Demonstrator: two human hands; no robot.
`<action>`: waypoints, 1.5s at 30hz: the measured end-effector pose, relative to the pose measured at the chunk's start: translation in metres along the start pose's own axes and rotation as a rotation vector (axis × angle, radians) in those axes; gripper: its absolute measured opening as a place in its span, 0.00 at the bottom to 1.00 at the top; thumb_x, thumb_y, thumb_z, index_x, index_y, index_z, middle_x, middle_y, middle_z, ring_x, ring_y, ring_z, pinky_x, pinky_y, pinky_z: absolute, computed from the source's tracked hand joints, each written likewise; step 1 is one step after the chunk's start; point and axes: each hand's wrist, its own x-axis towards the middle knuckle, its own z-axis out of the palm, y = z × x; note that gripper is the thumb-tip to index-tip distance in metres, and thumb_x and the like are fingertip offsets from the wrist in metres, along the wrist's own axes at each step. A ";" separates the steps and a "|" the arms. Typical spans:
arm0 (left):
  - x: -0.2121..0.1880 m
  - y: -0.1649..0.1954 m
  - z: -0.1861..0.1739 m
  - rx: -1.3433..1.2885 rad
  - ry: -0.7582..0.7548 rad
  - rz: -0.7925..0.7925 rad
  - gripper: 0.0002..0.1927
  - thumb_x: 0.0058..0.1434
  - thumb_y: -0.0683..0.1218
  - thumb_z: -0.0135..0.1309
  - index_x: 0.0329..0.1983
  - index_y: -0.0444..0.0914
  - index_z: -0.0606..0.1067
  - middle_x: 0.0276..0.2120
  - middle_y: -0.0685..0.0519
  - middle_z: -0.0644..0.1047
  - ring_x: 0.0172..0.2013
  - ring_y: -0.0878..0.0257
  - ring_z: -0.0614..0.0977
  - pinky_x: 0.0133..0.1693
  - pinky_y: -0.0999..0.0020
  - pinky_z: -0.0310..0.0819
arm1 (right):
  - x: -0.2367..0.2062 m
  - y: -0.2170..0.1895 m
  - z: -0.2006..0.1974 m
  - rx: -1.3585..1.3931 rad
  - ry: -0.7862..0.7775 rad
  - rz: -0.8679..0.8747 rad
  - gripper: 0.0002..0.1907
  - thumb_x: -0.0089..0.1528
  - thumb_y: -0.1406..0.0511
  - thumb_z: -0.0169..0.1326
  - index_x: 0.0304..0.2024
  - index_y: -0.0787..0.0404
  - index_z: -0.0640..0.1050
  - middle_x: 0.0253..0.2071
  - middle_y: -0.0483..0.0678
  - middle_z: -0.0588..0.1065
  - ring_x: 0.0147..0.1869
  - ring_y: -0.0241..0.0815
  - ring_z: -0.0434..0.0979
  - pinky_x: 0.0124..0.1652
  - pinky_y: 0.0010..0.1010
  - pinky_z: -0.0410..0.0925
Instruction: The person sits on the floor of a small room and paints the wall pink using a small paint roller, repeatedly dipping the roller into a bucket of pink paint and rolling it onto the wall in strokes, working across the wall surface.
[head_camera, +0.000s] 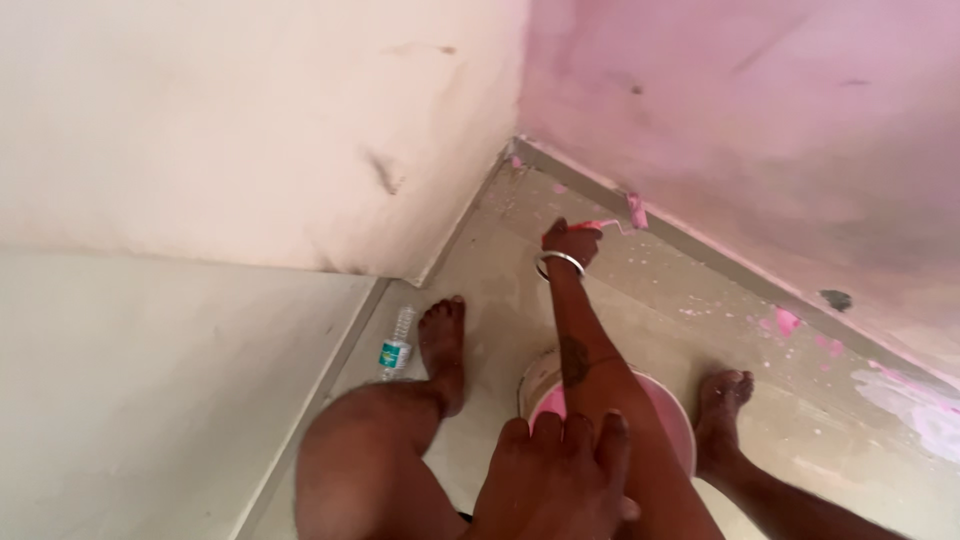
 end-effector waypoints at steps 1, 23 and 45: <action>-0.003 -0.003 -0.006 -0.022 0.043 -0.010 0.40 0.44 0.61 0.66 0.55 0.31 0.75 0.30 0.41 0.78 0.29 0.49 0.80 0.25 0.53 0.70 | -0.011 -0.012 0.007 0.021 0.012 0.001 0.35 0.59 0.56 0.61 0.54 0.76 0.63 0.40 0.70 0.77 0.42 0.65 0.82 0.42 0.48 0.76; 0.006 -0.011 0.010 0.054 -0.033 0.126 0.38 0.46 0.59 0.64 0.52 0.27 0.75 0.29 0.41 0.78 0.29 0.48 0.80 0.26 0.49 0.70 | -0.012 0.012 -0.005 -0.250 -0.283 -0.406 0.41 0.62 0.58 0.51 0.76 0.49 0.54 0.35 0.66 0.78 0.39 0.67 0.81 0.41 0.57 0.74; 0.071 0.033 0.017 0.220 -0.411 -0.011 0.23 0.61 0.58 0.60 0.46 0.35 0.74 0.38 0.45 0.80 0.41 0.49 0.81 0.40 0.51 0.70 | 0.152 0.282 -0.350 -0.879 -0.070 -0.141 0.13 0.58 0.60 0.59 0.41 0.58 0.85 0.49 0.58 0.80 0.51 0.55 0.84 0.46 0.45 0.78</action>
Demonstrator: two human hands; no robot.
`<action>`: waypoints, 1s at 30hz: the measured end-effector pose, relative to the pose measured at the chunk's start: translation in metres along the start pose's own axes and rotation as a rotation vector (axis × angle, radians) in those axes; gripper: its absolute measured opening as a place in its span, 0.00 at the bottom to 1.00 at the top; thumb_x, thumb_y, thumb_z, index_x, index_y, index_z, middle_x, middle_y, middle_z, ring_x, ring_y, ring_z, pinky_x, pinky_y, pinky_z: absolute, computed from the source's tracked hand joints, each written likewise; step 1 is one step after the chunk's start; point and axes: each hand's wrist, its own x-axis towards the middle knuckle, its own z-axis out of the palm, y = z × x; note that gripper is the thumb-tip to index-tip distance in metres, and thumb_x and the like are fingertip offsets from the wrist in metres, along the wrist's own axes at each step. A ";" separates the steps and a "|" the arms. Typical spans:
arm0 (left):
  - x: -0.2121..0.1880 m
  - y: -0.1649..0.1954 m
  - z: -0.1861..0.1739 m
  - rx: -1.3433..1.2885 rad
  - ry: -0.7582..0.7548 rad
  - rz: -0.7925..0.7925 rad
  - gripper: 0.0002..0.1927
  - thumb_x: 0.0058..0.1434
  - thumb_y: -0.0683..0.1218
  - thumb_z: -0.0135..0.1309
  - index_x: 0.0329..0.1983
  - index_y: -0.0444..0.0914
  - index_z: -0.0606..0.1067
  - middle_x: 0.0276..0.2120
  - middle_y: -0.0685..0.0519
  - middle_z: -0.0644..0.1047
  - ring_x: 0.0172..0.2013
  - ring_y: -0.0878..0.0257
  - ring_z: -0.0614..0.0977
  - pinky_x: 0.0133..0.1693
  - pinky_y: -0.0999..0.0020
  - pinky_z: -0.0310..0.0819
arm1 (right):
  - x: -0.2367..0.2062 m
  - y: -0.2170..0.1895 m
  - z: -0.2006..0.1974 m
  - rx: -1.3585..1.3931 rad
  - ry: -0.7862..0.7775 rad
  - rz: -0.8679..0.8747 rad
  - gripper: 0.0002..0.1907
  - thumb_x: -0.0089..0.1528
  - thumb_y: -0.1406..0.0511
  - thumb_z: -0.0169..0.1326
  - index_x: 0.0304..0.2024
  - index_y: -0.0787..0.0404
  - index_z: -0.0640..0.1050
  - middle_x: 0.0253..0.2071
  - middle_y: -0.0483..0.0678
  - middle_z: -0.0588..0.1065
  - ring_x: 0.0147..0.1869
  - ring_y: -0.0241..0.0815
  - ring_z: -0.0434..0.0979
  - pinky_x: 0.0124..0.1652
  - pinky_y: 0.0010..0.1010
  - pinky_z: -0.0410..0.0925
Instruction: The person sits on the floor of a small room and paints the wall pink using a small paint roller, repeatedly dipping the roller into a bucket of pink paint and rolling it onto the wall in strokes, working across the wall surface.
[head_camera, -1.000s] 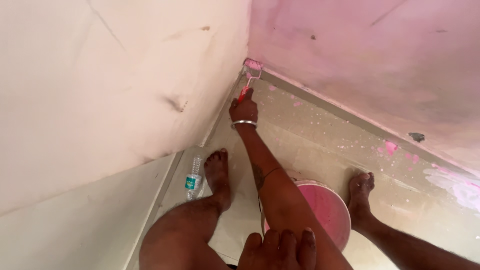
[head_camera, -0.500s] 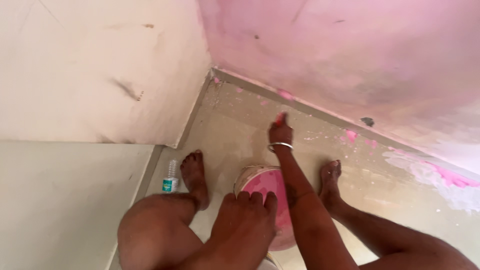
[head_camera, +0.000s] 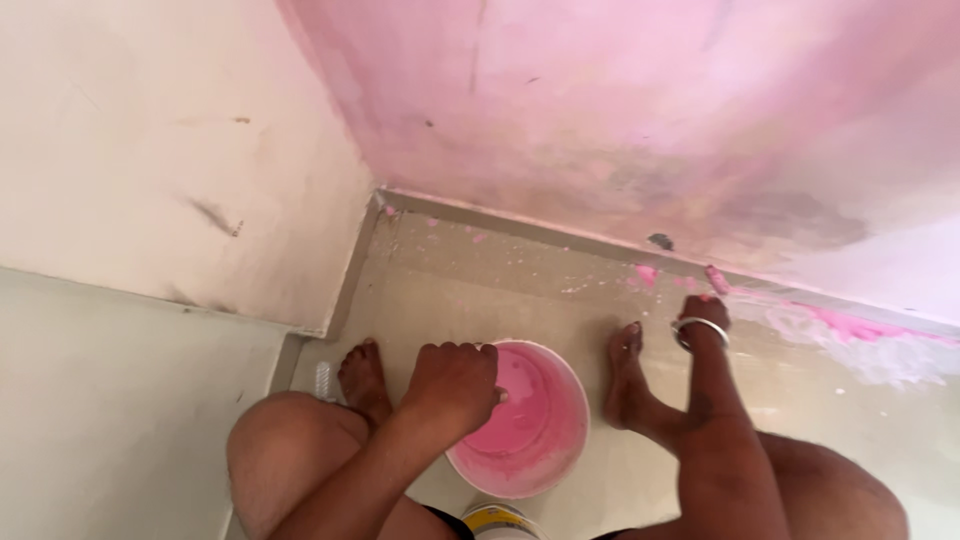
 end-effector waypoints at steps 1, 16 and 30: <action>0.003 0.003 0.001 -0.001 -0.013 0.001 0.23 0.61 0.58 0.60 0.46 0.35 0.75 0.38 0.45 0.80 0.41 0.49 0.81 0.40 0.51 0.71 | -0.006 0.023 -0.002 0.448 0.009 0.224 0.15 0.61 0.60 0.56 0.44 0.62 0.83 0.42 0.60 0.81 0.43 0.56 0.84 0.41 0.45 0.77; 0.057 0.037 0.011 0.092 -0.080 0.060 0.19 0.63 0.60 0.60 0.43 0.40 0.81 0.39 0.47 0.83 0.44 0.51 0.84 0.42 0.55 0.78 | -0.018 0.171 -0.148 0.593 0.801 0.039 0.24 0.73 0.54 0.57 0.64 0.63 0.76 0.32 0.63 0.80 0.30 0.49 0.80 0.37 0.39 0.73; 0.082 0.043 0.032 0.155 -0.120 0.053 0.21 0.63 0.62 0.59 0.45 0.41 0.82 0.45 0.47 0.82 0.47 0.51 0.84 0.45 0.55 0.79 | -0.160 0.179 -0.389 1.408 0.691 -0.207 0.16 0.77 0.64 0.52 0.65 0.63 0.74 0.32 0.49 0.74 0.26 0.35 0.72 0.23 0.27 0.64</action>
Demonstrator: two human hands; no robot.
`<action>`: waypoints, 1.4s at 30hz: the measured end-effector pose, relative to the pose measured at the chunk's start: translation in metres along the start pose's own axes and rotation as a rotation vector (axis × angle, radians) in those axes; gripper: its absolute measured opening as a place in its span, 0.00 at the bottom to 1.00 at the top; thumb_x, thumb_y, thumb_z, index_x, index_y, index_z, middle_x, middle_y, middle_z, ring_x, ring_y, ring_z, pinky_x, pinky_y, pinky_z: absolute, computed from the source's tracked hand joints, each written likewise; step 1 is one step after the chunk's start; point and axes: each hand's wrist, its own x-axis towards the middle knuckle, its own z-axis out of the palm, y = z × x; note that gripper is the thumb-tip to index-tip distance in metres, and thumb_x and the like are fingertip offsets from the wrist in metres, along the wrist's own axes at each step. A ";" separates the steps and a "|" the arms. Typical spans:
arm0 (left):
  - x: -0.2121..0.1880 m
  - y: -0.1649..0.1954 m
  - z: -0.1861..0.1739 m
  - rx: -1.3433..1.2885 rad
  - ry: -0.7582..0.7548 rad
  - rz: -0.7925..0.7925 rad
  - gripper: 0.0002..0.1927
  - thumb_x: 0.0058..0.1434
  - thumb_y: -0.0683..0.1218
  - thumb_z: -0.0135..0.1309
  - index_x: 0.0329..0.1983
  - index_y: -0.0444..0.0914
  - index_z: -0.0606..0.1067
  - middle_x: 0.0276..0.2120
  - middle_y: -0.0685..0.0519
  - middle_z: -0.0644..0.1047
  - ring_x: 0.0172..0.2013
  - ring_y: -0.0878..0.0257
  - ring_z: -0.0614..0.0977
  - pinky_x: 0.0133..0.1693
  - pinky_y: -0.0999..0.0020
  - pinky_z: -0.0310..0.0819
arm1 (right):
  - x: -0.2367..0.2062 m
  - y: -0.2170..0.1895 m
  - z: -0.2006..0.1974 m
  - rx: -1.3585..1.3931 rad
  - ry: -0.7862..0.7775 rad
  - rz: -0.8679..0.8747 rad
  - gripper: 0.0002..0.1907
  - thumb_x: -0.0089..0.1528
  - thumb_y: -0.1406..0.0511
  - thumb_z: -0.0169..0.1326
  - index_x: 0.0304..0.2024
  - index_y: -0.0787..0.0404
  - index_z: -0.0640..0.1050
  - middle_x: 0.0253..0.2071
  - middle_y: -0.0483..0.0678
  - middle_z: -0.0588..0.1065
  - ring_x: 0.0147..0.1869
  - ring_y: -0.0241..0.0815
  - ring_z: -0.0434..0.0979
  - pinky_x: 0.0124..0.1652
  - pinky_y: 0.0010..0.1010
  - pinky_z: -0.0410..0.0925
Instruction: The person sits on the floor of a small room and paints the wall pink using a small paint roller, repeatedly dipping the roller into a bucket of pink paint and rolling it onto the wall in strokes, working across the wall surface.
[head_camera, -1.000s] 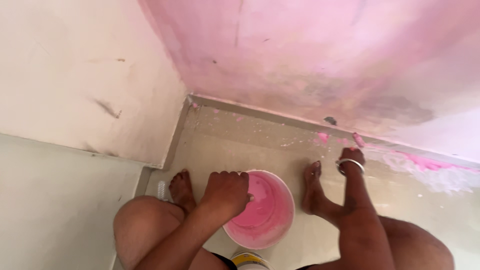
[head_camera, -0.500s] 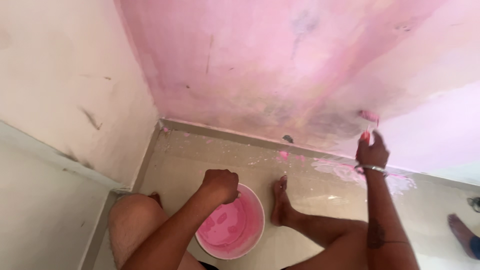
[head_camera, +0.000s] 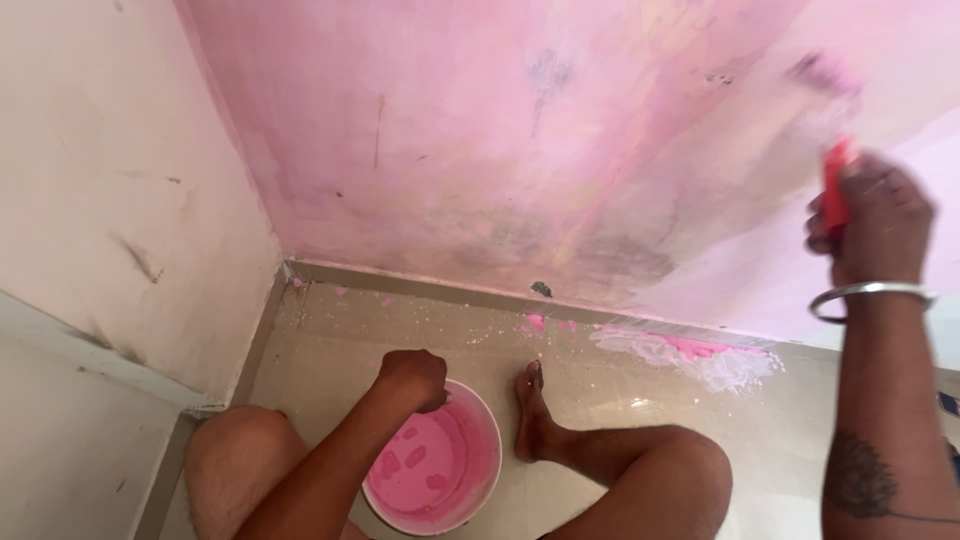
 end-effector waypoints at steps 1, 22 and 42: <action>-0.001 -0.001 0.001 0.002 -0.004 0.000 0.21 0.63 0.61 0.59 0.45 0.41 0.82 0.45 0.47 0.82 0.47 0.51 0.84 0.45 0.56 0.79 | 0.004 -0.012 -0.003 0.021 -0.012 -0.045 0.16 0.77 0.65 0.52 0.65 0.62 0.72 0.32 0.49 0.74 0.26 0.36 0.72 0.23 0.27 0.63; -0.019 -0.013 0.002 -0.021 -0.003 -0.046 0.20 0.63 0.60 0.59 0.44 0.40 0.80 0.42 0.47 0.83 0.45 0.51 0.84 0.43 0.55 0.79 | -0.010 0.104 0.188 -0.259 0.008 -0.724 0.27 0.80 0.65 0.41 0.79 0.57 0.52 0.50 0.55 0.79 0.32 0.38 0.85 0.34 0.28 0.77; -0.024 -0.022 0.003 -0.067 -0.087 -0.059 0.21 0.64 0.59 0.58 0.48 0.38 0.76 0.40 0.47 0.82 0.44 0.51 0.83 0.43 0.55 0.77 | -0.204 0.371 0.296 -0.390 -0.351 0.116 0.39 0.66 0.65 0.49 0.77 0.47 0.53 0.43 0.64 0.80 0.37 0.60 0.82 0.37 0.47 0.75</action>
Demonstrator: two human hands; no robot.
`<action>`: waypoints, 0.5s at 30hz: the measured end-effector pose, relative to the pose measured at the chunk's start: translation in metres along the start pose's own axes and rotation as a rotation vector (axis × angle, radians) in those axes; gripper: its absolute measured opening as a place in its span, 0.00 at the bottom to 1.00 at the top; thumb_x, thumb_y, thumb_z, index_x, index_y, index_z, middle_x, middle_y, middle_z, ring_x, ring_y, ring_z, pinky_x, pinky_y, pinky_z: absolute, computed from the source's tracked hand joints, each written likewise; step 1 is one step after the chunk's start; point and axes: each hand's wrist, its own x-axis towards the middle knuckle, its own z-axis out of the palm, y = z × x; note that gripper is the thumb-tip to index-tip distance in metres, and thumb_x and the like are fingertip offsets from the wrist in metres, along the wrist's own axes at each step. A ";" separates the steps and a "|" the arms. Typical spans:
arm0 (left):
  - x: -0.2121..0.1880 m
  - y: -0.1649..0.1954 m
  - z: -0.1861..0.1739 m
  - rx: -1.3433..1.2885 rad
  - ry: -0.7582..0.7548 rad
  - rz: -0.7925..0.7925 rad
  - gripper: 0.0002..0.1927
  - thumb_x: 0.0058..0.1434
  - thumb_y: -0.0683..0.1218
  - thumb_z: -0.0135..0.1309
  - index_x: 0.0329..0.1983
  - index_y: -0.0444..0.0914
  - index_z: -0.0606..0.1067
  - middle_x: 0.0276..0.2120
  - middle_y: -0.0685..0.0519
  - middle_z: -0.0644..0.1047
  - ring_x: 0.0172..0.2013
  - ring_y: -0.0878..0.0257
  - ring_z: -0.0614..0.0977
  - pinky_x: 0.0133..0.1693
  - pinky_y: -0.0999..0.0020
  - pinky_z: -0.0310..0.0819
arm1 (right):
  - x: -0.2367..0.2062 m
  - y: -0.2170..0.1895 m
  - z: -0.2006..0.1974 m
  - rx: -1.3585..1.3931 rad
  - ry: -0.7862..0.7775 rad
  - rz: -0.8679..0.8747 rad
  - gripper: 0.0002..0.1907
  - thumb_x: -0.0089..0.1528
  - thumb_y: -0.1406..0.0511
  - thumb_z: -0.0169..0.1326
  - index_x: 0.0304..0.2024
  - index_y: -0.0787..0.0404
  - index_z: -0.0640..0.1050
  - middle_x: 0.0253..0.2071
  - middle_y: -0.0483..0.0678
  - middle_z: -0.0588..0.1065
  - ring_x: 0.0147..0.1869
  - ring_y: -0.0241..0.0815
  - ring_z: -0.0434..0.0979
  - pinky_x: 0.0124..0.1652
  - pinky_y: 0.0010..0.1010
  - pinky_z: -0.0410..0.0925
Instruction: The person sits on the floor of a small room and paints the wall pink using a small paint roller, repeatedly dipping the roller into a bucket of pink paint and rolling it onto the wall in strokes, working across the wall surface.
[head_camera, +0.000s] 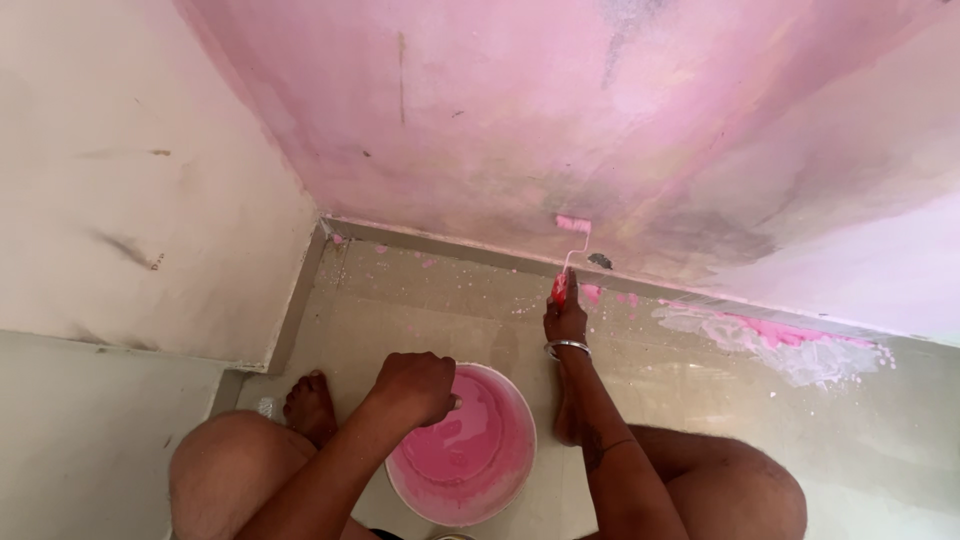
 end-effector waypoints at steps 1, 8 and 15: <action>0.001 0.001 0.000 -0.004 0.011 0.007 0.21 0.64 0.59 0.58 0.48 0.38 0.76 0.41 0.47 0.82 0.44 0.51 0.83 0.43 0.55 0.77 | -0.002 0.001 0.001 0.016 -0.065 0.112 0.39 0.66 0.64 0.49 0.78 0.45 0.52 0.40 0.62 0.81 0.35 0.58 0.82 0.37 0.46 0.75; 0.007 -0.002 0.004 0.012 0.004 0.019 0.22 0.63 0.60 0.59 0.48 0.38 0.76 0.41 0.47 0.82 0.45 0.51 0.83 0.44 0.55 0.77 | -0.004 -0.016 0.001 0.068 0.128 -0.104 0.37 0.67 0.63 0.46 0.77 0.50 0.51 0.34 0.57 0.81 0.30 0.52 0.83 0.32 0.42 0.76; 0.006 -0.002 0.007 0.027 0.048 0.039 0.21 0.61 0.58 0.61 0.47 0.40 0.78 0.43 0.47 0.82 0.46 0.50 0.83 0.44 0.54 0.78 | 0.066 -0.086 -0.086 0.148 0.414 -0.186 0.33 0.75 0.53 0.38 0.79 0.51 0.46 0.30 0.47 0.81 0.28 0.42 0.84 0.27 0.32 0.79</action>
